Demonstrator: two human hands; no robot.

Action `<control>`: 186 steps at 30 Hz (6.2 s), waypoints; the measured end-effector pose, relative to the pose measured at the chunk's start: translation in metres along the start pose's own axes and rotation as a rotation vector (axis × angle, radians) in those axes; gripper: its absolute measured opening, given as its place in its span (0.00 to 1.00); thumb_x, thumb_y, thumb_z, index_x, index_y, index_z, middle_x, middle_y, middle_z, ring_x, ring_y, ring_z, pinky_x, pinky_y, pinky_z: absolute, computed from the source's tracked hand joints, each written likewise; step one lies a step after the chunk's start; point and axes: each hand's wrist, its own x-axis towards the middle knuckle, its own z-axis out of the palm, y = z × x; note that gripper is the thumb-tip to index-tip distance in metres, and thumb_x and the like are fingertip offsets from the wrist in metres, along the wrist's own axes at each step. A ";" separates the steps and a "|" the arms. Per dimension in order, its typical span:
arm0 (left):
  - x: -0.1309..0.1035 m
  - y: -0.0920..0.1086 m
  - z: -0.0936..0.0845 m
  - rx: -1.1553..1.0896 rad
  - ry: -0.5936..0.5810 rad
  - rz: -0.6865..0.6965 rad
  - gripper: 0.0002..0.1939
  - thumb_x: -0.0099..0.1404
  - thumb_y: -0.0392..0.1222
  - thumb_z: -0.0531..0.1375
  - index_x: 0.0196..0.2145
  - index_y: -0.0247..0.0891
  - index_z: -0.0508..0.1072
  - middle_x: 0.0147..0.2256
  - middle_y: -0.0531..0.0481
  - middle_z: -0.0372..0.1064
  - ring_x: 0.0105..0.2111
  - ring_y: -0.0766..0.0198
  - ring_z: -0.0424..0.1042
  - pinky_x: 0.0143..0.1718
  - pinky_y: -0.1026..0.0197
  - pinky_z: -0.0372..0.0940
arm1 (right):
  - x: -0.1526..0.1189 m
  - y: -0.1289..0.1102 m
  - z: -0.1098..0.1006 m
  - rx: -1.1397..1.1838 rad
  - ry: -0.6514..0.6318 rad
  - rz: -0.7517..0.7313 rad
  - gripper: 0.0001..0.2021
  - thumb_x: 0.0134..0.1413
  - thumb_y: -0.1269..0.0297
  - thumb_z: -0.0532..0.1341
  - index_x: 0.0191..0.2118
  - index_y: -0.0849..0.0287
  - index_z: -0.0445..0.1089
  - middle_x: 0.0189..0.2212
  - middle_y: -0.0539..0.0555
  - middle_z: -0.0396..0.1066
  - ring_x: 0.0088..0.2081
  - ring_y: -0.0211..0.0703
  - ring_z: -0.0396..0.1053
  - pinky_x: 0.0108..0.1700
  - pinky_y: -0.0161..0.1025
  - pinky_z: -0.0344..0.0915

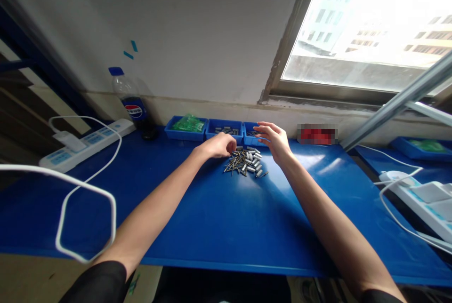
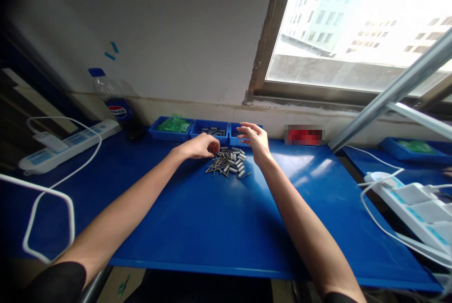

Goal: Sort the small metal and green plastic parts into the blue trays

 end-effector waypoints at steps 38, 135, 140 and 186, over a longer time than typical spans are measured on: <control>0.001 0.011 -0.009 -0.230 0.274 0.123 0.11 0.57 0.35 0.66 0.39 0.35 0.80 0.34 0.47 0.80 0.35 0.61 0.79 0.38 0.64 0.72 | -0.002 0.013 0.004 -0.002 -0.245 0.133 0.10 0.48 0.60 0.74 0.34 0.60 0.80 0.30 0.56 0.80 0.30 0.39 0.76 0.36 0.35 0.74; -0.005 0.001 -0.004 0.211 -0.018 -0.071 0.20 0.50 0.30 0.65 0.42 0.37 0.82 0.36 0.47 0.78 0.32 0.60 0.75 0.31 0.65 0.64 | 0.006 0.016 0.000 -0.172 -0.090 0.067 0.08 0.52 0.60 0.68 0.37 0.59 0.79 0.34 0.56 0.81 0.29 0.37 0.75 0.31 0.32 0.69; -0.003 0.002 0.001 0.151 0.001 -0.074 0.23 0.49 0.25 0.61 0.43 0.37 0.82 0.34 0.47 0.79 0.32 0.62 0.76 0.30 0.66 0.65 | 0.005 0.016 0.000 -0.181 -0.107 0.075 0.08 0.53 0.61 0.68 0.36 0.59 0.79 0.34 0.56 0.81 0.29 0.37 0.75 0.31 0.32 0.69; 0.000 0.011 0.005 0.003 0.078 -0.038 0.20 0.49 0.26 0.61 0.40 0.35 0.82 0.30 0.49 0.79 0.30 0.62 0.77 0.29 0.66 0.66 | 0.007 0.013 -0.005 -0.144 0.010 0.004 0.15 0.45 0.59 0.72 0.40 0.57 0.78 0.40 0.55 0.81 0.31 0.37 0.75 0.32 0.33 0.70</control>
